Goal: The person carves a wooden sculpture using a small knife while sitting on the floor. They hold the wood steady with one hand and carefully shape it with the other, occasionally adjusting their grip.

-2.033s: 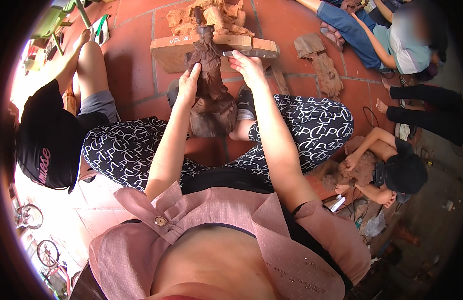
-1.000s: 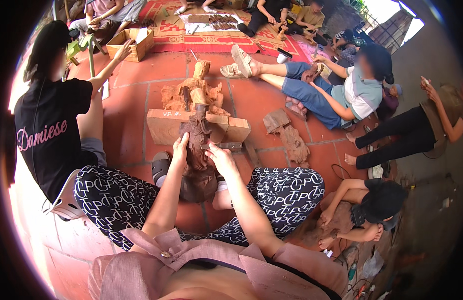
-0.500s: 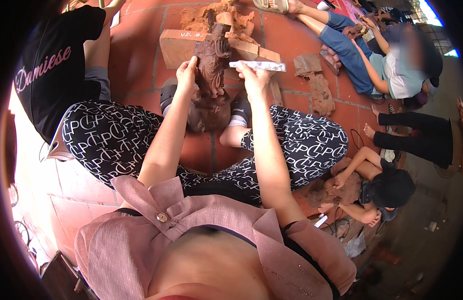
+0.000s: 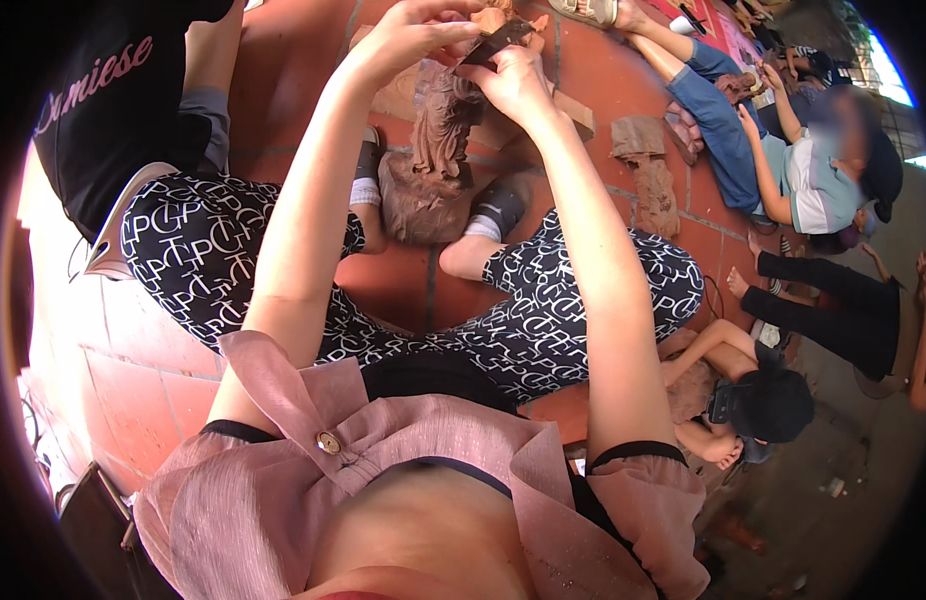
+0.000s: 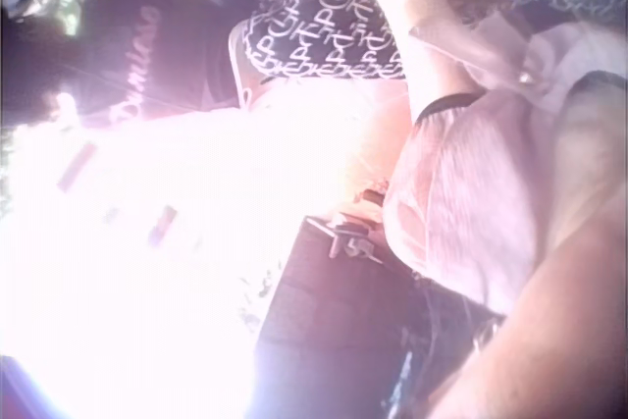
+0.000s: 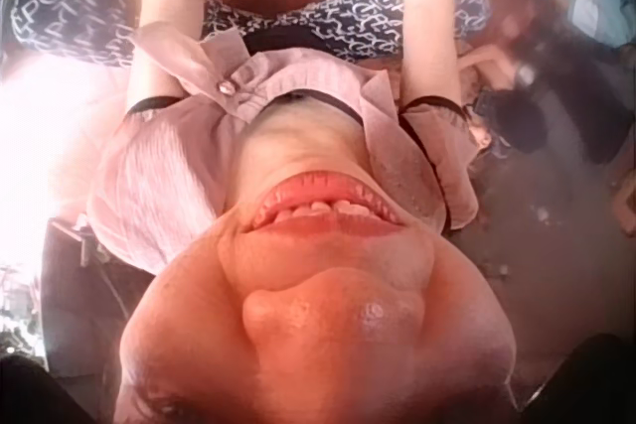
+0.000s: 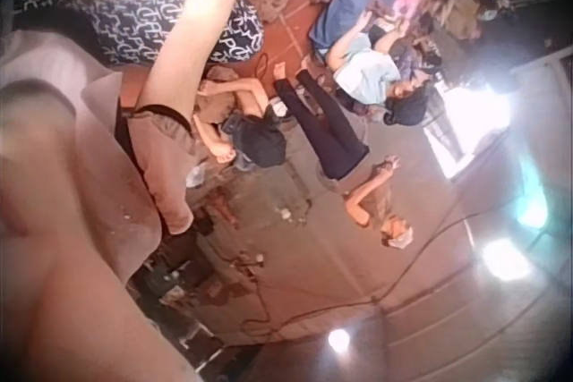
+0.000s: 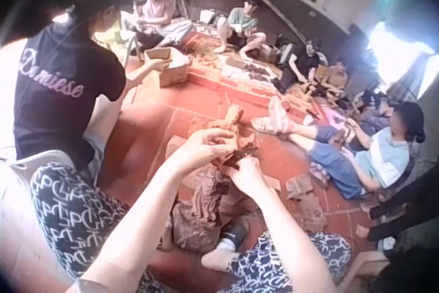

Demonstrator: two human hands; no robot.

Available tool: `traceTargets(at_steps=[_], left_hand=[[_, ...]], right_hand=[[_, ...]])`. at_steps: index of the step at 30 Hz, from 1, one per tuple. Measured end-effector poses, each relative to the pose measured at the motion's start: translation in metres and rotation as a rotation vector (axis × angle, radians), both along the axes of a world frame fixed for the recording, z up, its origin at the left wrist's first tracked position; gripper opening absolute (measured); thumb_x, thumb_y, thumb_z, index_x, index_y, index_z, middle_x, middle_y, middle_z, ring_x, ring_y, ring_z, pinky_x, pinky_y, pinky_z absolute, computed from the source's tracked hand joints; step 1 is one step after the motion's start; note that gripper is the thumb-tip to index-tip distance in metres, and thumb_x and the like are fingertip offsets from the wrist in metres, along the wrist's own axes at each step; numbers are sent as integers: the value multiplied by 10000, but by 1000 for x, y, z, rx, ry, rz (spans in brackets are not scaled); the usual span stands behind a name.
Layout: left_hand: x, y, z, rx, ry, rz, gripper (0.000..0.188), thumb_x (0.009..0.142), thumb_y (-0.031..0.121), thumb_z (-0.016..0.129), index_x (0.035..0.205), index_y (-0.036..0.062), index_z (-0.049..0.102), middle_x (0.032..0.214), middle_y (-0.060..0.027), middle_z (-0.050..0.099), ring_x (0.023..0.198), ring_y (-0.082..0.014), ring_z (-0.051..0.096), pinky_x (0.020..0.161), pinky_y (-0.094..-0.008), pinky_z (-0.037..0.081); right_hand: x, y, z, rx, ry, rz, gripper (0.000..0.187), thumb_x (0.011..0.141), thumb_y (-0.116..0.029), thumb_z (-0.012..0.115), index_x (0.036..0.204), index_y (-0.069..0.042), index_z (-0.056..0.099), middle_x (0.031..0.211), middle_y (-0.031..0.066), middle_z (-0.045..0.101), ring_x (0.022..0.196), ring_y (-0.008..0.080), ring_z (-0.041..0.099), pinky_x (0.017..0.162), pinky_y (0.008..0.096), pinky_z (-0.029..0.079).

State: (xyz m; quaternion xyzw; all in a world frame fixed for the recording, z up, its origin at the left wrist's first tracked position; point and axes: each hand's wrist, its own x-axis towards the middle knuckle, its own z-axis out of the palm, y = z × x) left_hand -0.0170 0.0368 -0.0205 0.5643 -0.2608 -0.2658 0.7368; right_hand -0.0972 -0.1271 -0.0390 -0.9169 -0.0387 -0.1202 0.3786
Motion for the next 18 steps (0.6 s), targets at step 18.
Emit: traceTargets(at_steps=[18], left_hand=[[16,-20,-13,648,-769,66,359,776,319,566,786,-28,658,787,-210,652,802,-349,641,767,-414,504]], right_hand=[[7,16,11,-376,266,16,242,722,-218,737,906,-69,688,758,99,675,726,209,653,686,331,497]])
